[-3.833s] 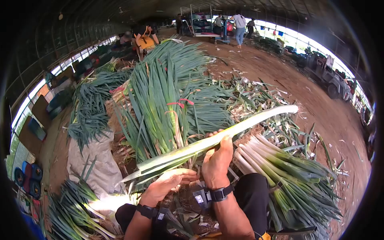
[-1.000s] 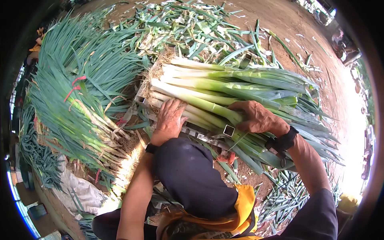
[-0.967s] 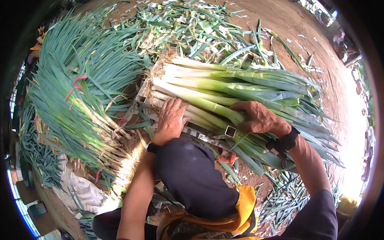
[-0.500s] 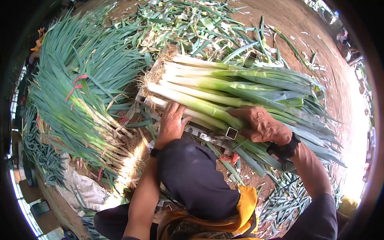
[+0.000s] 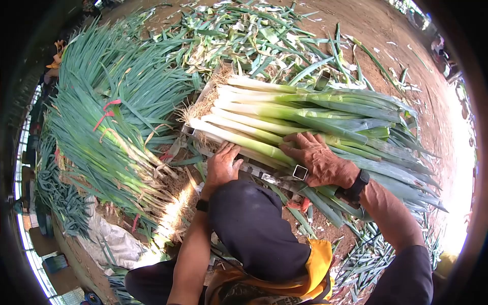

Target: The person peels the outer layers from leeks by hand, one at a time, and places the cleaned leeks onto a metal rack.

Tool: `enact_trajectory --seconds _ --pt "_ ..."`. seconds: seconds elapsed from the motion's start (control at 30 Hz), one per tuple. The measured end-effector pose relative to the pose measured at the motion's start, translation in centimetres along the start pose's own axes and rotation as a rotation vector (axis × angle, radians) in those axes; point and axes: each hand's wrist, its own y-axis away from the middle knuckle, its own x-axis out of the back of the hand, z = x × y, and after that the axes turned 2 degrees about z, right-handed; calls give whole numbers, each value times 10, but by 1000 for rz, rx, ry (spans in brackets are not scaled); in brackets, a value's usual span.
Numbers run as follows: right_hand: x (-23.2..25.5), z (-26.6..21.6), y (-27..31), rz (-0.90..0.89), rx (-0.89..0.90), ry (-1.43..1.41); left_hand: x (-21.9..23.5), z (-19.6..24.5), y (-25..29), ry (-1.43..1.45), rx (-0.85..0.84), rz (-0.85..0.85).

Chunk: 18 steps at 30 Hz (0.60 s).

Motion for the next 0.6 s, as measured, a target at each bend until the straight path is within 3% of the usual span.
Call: enact_trajectory --seconds 0.07,0.13,0.2,0.27,0.4,0.5,0.6 --pt "-2 3 0 -5 -6 17 2 -2 0 34 -21 41" --pt "-3 4 -1 -17 -15 26 5 -4 14 252 111 123" --pt "-1 4 -1 -44 -2 6 6 -19 37 239 87 92" --pt "1 3 -2 -46 4 -13 20 -16 48 177 171 49" --pt "0 3 -3 -52 7 -39 46 -3 9 42 86 252" --pt "0 5 -3 -44 45 -23 55 1 -35 -216 -74 129" --pt "0 1 -2 -55 7 -3 33 -20 -43 -229 21 18"
